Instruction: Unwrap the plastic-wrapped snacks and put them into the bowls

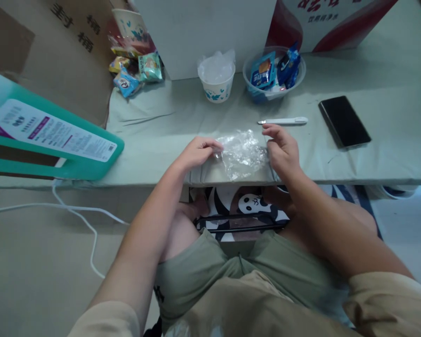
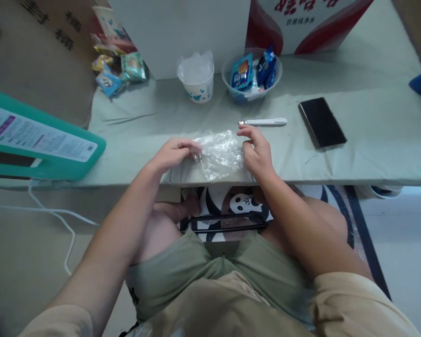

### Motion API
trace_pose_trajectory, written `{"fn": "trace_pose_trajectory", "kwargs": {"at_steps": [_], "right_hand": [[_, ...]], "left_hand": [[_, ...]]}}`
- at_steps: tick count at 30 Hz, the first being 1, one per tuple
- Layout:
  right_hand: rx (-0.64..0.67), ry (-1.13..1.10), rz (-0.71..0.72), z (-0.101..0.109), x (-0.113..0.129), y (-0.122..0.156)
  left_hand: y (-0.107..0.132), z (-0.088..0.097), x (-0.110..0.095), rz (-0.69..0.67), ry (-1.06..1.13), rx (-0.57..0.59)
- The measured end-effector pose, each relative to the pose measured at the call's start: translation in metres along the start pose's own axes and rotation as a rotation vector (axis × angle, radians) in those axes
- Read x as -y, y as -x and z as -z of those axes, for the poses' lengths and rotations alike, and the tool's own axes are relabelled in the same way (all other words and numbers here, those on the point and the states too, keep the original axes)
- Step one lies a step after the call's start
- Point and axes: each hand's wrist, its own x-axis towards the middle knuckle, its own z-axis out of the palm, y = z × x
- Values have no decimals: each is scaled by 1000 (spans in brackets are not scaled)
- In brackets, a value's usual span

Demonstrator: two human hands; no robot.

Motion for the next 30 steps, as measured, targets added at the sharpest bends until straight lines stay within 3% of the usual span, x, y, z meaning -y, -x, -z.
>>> {"fn": "trace_pose_trajectory", "kwargs": {"at_steps": [7, 9, 11, 15, 18, 21, 23, 25, 30], "right_hand": [[71, 135, 47, 3, 8, 3], [77, 90, -1, 1, 3, 2], [101, -42, -78, -2, -2, 1], [301, -351, -277, -7, 4, 0], [435, -402, -436, -9, 21, 4], [416, -477, -506, -11, 35, 7], [365, -512, -545, -11, 38, 8], [329, -445, -570, -8, 36, 8], [263, -303, -501, -1, 26, 3]], "left_hand": [[1, 1, -2, -275, -189, -273], [6, 0, -6, -359, -149, -257], [10, -1, -10, -380, -13, -147], [19, -3, -15, -310, 311, 68], [22, -4, -16, -260, 453, 60], [20, -8, -16, -93, 514, 115], [18, -13, -17, 79, 456, 216], [16, -17, -18, 167, 347, 221], [12, -14, -18, 99, 282, 87]]}}
